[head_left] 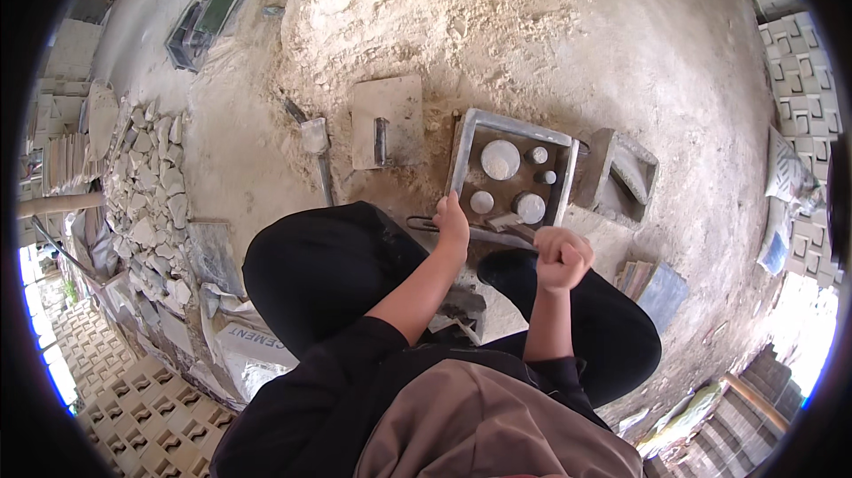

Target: The person cleans and levels material inside a square tile mold using a small metal scraper.

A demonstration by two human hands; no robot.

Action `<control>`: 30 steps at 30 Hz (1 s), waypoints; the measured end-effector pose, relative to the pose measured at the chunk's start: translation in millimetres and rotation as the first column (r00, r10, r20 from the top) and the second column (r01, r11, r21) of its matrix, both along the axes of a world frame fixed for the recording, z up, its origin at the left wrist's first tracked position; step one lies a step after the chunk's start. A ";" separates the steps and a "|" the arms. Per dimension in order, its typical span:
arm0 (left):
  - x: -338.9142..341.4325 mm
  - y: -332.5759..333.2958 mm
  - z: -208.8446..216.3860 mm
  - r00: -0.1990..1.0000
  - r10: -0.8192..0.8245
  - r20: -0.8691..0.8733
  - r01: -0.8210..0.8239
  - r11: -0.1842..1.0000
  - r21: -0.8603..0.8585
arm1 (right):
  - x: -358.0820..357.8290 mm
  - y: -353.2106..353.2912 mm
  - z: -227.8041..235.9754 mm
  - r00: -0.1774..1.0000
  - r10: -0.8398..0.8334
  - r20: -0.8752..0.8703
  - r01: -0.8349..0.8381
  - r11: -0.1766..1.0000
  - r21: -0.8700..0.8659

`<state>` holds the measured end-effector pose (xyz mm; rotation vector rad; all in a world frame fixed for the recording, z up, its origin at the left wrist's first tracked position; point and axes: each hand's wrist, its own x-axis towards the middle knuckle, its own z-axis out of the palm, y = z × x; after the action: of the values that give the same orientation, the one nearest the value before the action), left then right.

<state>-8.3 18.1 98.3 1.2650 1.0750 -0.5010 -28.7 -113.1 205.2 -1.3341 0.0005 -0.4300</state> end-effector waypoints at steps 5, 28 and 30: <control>1.3 -3.3 9.9 1.000 -0.020 -0.017 0.019 0.999 -0.041 | -10.0 -2.7 0.4 0.999 -0.021 0.024 0.022 0.999 -0.027; 1.5 -1.9 -1.7 1.000 -0.019 -0.006 0.019 1.000 0.013 | -7.7 -1.7 8.5 0.935 -0.355 -0.020 0.350 0.930 -0.111; 0.8 -2.3 -0.4 0.999 -0.049 0.012 0.049 0.999 -0.004 | -6.8 5.9 7.0 0.926 -0.376 0.018 0.373 0.908 -0.191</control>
<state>-7.5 15.8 97.9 1.2916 1.0351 -0.5318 -35.5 -107.2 212.2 -1.5324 0.2413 -0.7589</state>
